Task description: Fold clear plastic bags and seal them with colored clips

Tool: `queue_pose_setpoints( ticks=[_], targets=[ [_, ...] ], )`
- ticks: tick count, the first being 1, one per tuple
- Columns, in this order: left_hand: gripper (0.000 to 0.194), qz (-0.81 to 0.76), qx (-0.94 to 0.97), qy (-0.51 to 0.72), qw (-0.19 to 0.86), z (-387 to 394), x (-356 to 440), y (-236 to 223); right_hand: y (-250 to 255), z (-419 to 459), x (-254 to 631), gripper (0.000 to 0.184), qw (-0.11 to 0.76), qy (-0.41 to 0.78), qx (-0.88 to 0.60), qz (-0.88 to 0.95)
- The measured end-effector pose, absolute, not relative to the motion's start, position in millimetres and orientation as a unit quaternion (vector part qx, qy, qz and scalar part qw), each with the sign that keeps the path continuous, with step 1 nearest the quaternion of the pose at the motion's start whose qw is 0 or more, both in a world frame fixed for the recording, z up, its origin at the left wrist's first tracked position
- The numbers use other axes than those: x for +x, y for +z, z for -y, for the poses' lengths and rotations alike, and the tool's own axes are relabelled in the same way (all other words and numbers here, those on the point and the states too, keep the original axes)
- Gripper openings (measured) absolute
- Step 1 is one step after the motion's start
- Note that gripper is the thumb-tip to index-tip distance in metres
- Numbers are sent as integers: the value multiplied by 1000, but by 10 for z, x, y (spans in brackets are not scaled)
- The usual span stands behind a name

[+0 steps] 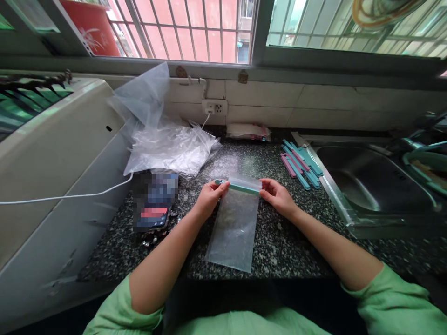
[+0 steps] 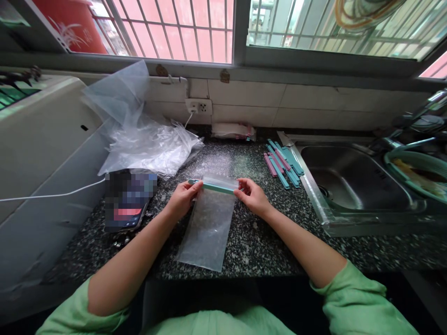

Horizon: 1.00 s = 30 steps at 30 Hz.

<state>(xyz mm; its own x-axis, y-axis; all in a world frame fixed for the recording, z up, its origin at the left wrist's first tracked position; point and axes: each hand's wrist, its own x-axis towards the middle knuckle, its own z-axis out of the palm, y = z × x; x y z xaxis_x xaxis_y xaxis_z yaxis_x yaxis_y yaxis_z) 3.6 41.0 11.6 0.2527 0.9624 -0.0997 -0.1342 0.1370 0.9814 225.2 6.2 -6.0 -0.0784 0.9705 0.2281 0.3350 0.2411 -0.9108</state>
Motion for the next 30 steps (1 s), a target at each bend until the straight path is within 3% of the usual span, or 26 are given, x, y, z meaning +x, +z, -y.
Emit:
queue_pose_setpoints(
  ticks=[4, 20, 30],
  targets=[
    [45, -412, 511, 441, 612, -390, 43, 146, 13, -53, 2244, 32, 395, 423, -524, 625],
    [44, -409, 528, 437, 603, -397, 42, 122, 48, -61, 2237, 27, 411, 420, -521, 619],
    [34, -421, 640, 254, 591, -351, 64, 155, 78, -76, 2280, 28, 495, 348, -528, 596]
  ],
)
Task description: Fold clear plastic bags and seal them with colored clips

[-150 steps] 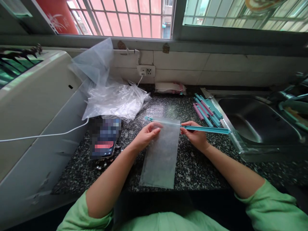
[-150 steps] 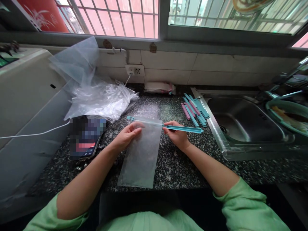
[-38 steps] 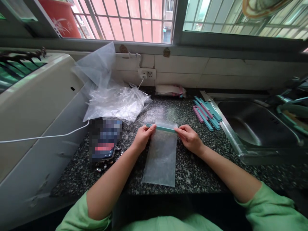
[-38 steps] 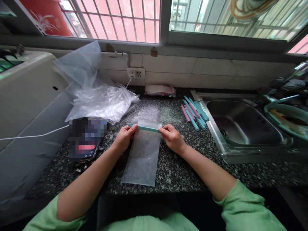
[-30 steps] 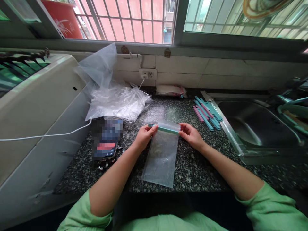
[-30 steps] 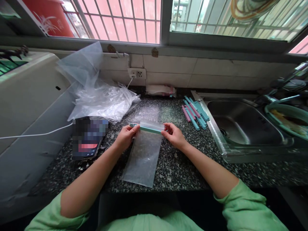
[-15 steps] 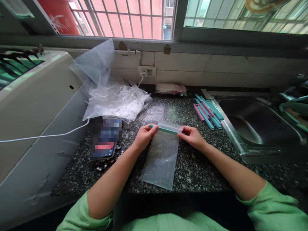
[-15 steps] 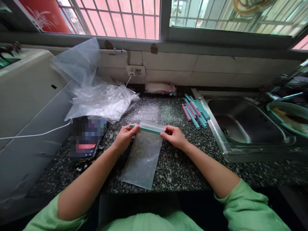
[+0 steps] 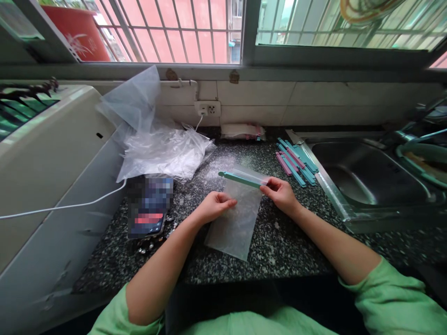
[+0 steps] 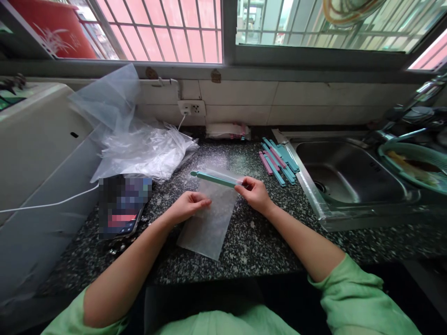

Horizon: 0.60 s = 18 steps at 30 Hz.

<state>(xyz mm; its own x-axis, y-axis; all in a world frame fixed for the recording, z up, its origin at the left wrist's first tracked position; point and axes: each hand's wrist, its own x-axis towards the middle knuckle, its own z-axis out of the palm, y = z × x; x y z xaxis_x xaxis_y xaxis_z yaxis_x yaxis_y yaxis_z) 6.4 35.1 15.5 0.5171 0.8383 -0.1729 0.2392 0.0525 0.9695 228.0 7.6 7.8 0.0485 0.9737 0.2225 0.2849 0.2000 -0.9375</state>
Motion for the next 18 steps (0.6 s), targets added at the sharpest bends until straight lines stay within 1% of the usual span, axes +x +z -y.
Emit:
queue_pose_setpoints(
  ticks=[4, 6, 8, 11, 14, 18],
  targets=[
    [33, -437, 663, 275, 542, -343, 80, 97, 69, -50, 2275, 23, 517, 241, -529, 629],
    [31, -440, 658, 284, 541, -344, 79, 100, 63, -46, 2276, 22, 517, 228, -522, 639],
    [30, -434, 636, 308, 559, -349, 76, 125, 54, -47, 2272, 26, 510, 251, -519, 638],
    [37, -424, 581, 369, 589, -361, 74, 163, 34, -35, 2239, 30, 485, 287, -517, 645],
    [40, -421, 544, 413, 596, -368, 76, 161, 12, -16, 2189, 28, 458, 297, -518, 658],
    [39, -412, 534, 448, 586, -373, 74, 122, -3, -9, 2152, 26, 438, 339, -533, 640]
  ],
)
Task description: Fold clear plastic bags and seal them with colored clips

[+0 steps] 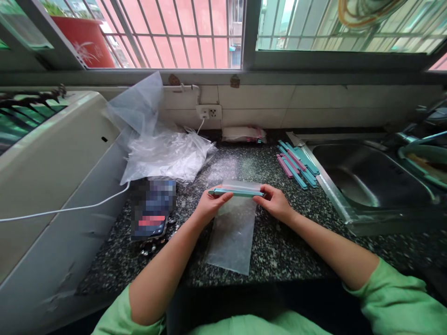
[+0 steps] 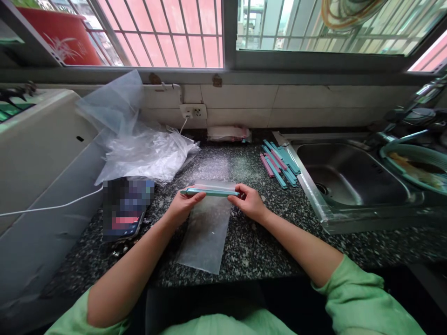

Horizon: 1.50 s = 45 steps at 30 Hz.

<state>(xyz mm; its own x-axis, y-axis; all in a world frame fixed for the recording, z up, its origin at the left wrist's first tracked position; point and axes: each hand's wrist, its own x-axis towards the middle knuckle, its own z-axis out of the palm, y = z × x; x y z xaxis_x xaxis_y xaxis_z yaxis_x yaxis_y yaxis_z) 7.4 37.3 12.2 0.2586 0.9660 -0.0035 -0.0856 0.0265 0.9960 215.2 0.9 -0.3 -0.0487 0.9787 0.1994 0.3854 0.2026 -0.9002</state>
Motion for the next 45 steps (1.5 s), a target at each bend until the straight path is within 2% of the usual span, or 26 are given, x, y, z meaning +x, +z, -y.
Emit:
queue_pose_setpoints(
  ticks=[3, 6, 10, 13, 15, 20, 25, 30, 35, 39, 45],
  targets=[
    [36, -411, 533, 485, 559, -385, 73, 100, -10, -3, 2133, 23, 397, 359, -534, 654],
    [35, -412, 524, 504, 549, -402, 80, 91, -37, 12, 2104, 17, 374, 323, -530, 689],
    [36, -407, 512, 522, 547, -419, 94, 94, -82, 6, 2105, 16, 410, 240, -532, 701],
    [34, -415, 518, 522, 535, -429, 94, 83, -99, -20, 2146, 27, 456, 136, -535, 698],
    [32, -416, 527, 513, 535, -434, 92, 61, -108, -37, 2171, 32, 455, 65, -531, 712],
    [31, -414, 533, 489, 552, -451, 97, -14, -144, -86, 2193, 20, 384, -68, -498, 774],
    [38, -437, 528, 451, 571, -499, 152, -28, -168, -230, 2282, 27, 316, -157, -495, 794],
    [30, -470, 557, 344, 593, -668, 237, -2, -135, -573, 2449, 30, 245, -174, -559, 773],
    [20, -473, 508, 312, 649, -1025, 283, 106, -59, -987, 2528, 26, 211, -173, -671, 689],
    [18, -486, 487, 357, 631, -1307, 324, 176, -17, -1199, 2534, 26, 220, -157, -743, 612],
    [16, -523, 498, 466, 511, -1548, 598, 23, -15, -1381, 2540, 26, 239, -153, -764, 579]
  ],
)
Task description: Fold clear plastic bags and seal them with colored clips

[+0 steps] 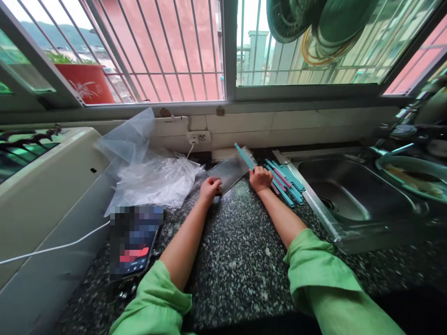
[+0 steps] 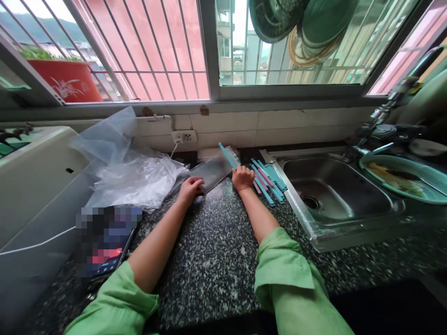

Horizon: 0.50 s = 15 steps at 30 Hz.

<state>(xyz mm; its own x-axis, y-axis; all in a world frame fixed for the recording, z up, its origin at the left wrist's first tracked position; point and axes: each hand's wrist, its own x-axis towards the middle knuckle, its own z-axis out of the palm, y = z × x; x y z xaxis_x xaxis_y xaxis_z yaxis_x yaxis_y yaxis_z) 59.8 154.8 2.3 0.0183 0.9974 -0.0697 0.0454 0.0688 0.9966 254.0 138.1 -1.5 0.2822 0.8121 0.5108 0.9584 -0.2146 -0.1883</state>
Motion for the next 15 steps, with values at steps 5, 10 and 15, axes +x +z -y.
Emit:
queue_pose_setpoints(
  ticks=[5, 10, 15],
  targets=[
    [13, -543, 524, 515, 405, -1723, 849, -116, -15, -1596, 2543, 28, 244, -153, -782, 553],
    [7, -548, 538, 531, 359, -1977, 983, -139, -13, -1824, 2518, 30, 238, -138, -798, 537],
    [7, -555, 541, 539, 329, -2238, 1045, -169, -33, -1988, 2506, 34, 227, -130, -799, 542]
  ],
)
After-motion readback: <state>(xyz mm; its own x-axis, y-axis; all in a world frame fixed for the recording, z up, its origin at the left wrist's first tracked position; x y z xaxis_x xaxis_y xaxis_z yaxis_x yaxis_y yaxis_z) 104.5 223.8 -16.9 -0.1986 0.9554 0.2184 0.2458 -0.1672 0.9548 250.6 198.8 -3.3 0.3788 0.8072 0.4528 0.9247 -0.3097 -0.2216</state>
